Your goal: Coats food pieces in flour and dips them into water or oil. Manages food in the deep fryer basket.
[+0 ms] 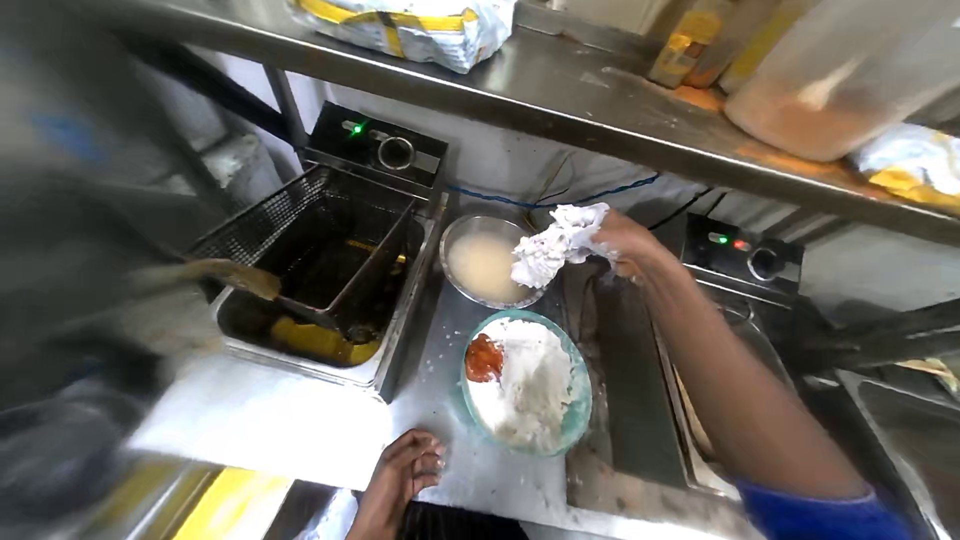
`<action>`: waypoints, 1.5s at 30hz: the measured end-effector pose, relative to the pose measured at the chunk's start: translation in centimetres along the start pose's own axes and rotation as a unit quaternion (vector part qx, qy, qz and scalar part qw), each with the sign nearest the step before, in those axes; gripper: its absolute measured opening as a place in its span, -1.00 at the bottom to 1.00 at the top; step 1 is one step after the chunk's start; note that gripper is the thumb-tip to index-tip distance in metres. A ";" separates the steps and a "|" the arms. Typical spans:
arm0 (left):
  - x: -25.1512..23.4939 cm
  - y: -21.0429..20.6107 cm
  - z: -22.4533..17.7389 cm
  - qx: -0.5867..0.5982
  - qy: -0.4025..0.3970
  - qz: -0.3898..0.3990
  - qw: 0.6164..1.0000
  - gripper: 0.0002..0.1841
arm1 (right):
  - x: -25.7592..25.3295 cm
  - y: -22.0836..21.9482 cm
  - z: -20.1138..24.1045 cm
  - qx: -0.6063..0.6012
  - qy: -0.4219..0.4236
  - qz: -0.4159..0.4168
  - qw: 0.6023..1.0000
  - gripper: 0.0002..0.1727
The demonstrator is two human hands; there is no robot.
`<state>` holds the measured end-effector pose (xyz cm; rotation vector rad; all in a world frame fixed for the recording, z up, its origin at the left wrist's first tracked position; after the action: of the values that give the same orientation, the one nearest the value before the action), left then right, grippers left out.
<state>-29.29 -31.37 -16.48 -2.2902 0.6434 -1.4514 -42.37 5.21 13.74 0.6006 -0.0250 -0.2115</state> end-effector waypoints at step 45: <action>3.2 3.2 -2.5 -0.023 -0.086 -0.017 0.996 -0.74 | -5.8 -5.2 1.8 0.379 0.035 0.011 0.925 -0.62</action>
<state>-30.97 -35.89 -14.69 -2.4395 0.5959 -1.2472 -49.19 1.22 12.51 1.3807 -0.0462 -0.1528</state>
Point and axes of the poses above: each hand's wrist, its own x-axis away from the middle knuckle, its own y-axis out of the back of the hand, z = x × y, the point moved 8 cm from there along -x, towards the middle knuckle, and after that the axes turned 14 degrees about y, right-handed, at the moved point
